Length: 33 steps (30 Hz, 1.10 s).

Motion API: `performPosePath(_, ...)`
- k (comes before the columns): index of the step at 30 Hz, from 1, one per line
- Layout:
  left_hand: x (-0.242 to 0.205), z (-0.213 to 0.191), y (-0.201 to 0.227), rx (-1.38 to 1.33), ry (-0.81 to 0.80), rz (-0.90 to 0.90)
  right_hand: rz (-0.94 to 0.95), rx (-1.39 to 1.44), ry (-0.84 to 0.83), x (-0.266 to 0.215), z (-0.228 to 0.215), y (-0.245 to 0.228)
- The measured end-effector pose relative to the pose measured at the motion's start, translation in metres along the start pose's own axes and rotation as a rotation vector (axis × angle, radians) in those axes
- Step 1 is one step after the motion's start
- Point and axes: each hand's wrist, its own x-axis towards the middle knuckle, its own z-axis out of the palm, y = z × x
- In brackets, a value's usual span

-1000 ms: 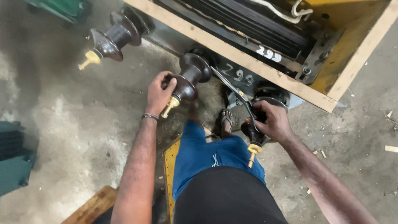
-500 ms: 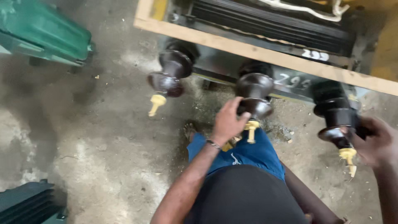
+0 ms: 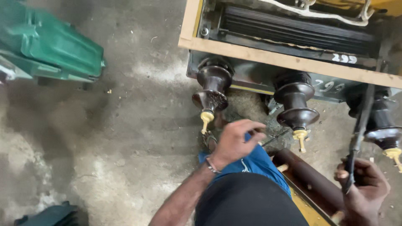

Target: The person uses shears to cut a small rectangular piece of wood, then cuts a curved piece of wood. The person then places the shears on a wooden stool and picks up a long wooden plank, cutting it into smaller pieces using the shears.

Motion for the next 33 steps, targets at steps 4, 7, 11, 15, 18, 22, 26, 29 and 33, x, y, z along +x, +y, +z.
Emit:
performPosePath(4, 0.028, -0.071, -0.002, 0.159, 0.261, -0.024, 0.134, 0.080, -0.036, 0.010, 0.056, -0.012)
performPosePath(7, 0.051, -0.114, -0.022, 0.210, 0.285, -0.166, 0.174, 0.124, -0.073, 0.031, 0.116, -0.007)
performPosePath(11, 0.069, -0.154, -0.047, 0.369, 0.229, -0.154, 0.153, 0.081, -0.163, 0.070, 0.205, -0.013)
performPosePath(15, 0.080, -0.183, -0.071, 0.401, 0.069, -0.197, 0.081, 0.054, -0.197, 0.097, 0.280, -0.037)
performPosePath(18, 0.076, -0.198, -0.086, 0.343, -0.031, -0.250, 0.092, 0.065, -0.211, 0.110, 0.310, -0.052)
performPosePath(22, 0.059, -0.218, -0.100, 0.296, -0.135, -0.345, 0.186, -0.080, -0.194, 0.103, 0.326, -0.062)
performPosePath(26, 0.053, -0.246, -0.112, 0.333, -0.223, -0.281, 0.219, 0.108, -0.107, 0.095, 0.331, -0.050)
performPosePath(29, 0.063, -0.282, -0.113, 0.379, -0.310, -0.125, 0.488, 0.283, -0.015, 0.080, 0.332, -0.041)
performPosePath(33, 0.089, -0.343, -0.113, 0.478, -0.404, 0.089, 0.510, 1.043, 0.026, 0.048, 0.352, -0.030)
